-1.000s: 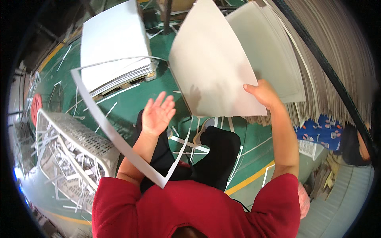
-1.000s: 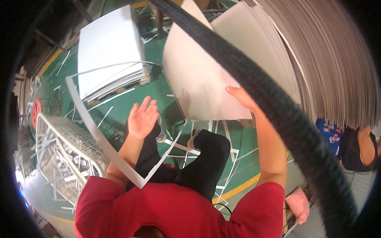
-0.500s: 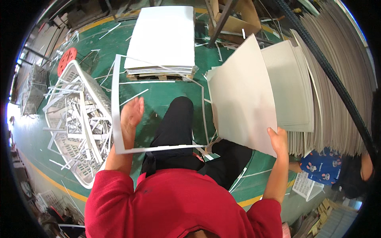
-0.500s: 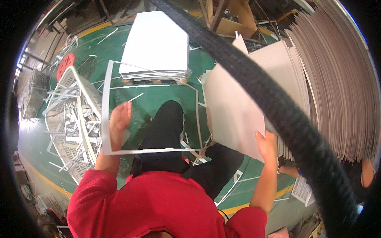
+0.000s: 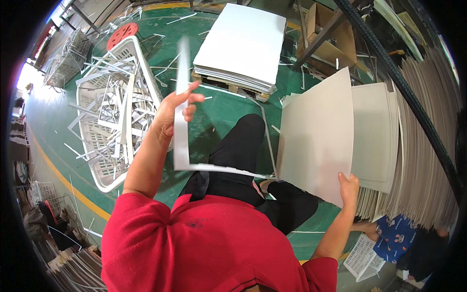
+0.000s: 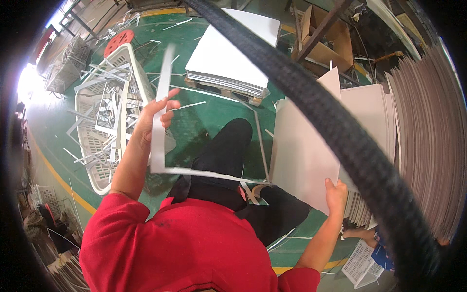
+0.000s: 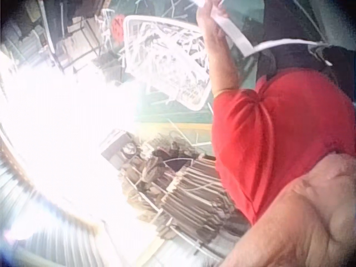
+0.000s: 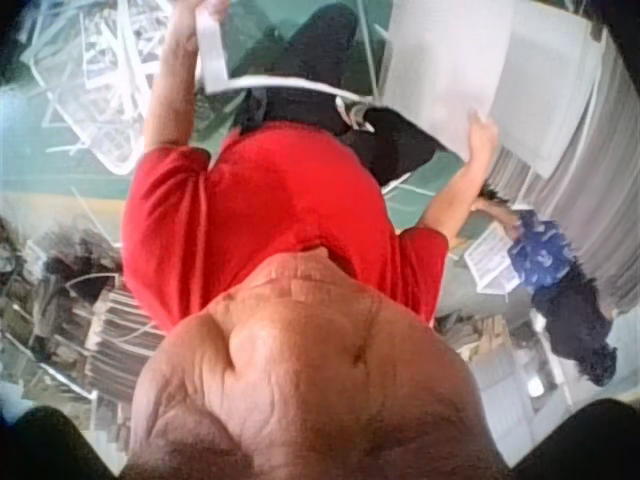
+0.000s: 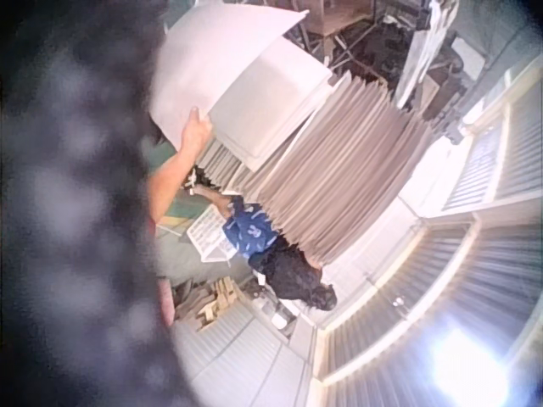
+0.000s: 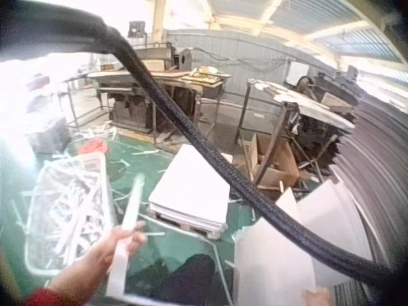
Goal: The person picks up cardboard sheets from a large stack, separates white frames from the sheets, and places the frames into a plastic basket while restacking the solid sheets on a pallet.
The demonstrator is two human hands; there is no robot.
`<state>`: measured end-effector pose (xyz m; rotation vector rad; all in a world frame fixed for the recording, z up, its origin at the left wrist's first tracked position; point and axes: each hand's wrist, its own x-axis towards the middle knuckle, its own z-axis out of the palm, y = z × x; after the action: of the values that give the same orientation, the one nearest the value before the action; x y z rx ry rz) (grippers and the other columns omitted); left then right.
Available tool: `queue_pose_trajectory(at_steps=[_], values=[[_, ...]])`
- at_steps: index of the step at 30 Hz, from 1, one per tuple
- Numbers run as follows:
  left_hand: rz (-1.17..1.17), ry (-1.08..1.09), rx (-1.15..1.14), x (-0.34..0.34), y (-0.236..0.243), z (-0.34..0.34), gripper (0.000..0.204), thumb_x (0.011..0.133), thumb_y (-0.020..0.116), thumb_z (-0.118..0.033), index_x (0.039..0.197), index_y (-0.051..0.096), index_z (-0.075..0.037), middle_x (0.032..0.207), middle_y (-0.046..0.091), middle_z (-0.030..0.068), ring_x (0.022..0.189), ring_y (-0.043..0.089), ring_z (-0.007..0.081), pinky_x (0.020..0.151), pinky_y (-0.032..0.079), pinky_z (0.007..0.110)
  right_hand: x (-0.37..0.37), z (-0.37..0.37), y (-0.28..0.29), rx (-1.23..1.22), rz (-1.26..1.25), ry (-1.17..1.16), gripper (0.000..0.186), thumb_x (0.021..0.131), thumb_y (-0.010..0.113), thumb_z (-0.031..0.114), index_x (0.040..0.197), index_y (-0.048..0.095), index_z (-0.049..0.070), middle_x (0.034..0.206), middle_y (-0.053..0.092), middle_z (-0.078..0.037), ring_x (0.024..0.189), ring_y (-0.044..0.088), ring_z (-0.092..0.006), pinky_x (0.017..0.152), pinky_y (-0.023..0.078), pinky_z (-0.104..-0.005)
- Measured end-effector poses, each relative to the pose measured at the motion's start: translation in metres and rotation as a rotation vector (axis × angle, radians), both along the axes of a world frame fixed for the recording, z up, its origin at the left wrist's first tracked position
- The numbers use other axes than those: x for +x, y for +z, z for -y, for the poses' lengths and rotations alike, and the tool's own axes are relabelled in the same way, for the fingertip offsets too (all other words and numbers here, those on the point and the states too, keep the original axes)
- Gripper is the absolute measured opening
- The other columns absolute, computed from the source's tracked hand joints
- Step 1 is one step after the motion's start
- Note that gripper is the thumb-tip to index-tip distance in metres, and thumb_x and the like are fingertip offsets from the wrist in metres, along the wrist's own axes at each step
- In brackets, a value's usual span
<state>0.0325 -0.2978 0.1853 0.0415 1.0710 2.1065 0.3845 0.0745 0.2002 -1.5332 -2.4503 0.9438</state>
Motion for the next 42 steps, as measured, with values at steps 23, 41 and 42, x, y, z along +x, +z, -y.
queue_pose_trajectory(at_steps=[23,41,42], values=[[-1.132,0.844,-0.731,-0.01,0.155,0.209,0.048,0.094,0.038,-0.022,0.134,0.02,-0.001,0.088,0.059,0.0143,0.068,0.055,0.0136,0.062,0.048,0.026,0.034,-0.047,-0.051,0.101,-0.128,0.093,0.036,0.079,0.056,0.013,0.108,0.053,-0.008,0.105,0.058,-0.016,0.095,0.053,-0.0225,0.086,0.039,-0.0335],[-0.01,-0.095,-1.693,-0.029,-0.183,0.267,0.054,0.075,0.06,-0.025,0.117,0.04,0.003,0.101,0.055,0.0224,0.086,0.057,0.034,0.072,0.048,0.041,-0.025,-0.019,-0.011,-0.08,-0.075,0.094,0.038,0.077,0.06,0.012,0.108,0.052,-0.008,0.103,0.058,-0.015,0.094,0.054,-0.0225,0.085,0.04,-0.0333],[-0.107,-0.084,-1.768,-0.034,-0.187,0.267,0.068,0.071,0.064,-0.03,0.124,0.034,0.001,0.11,0.051,0.0231,0.099,0.052,0.0347,0.083,0.043,0.039,-0.032,-0.025,-0.019,-0.029,-0.048,0.101,0.038,0.077,0.06,0.013,0.108,0.052,-0.008,0.102,0.058,-0.015,0.093,0.054,-0.0228,0.085,0.04,-0.0335]])
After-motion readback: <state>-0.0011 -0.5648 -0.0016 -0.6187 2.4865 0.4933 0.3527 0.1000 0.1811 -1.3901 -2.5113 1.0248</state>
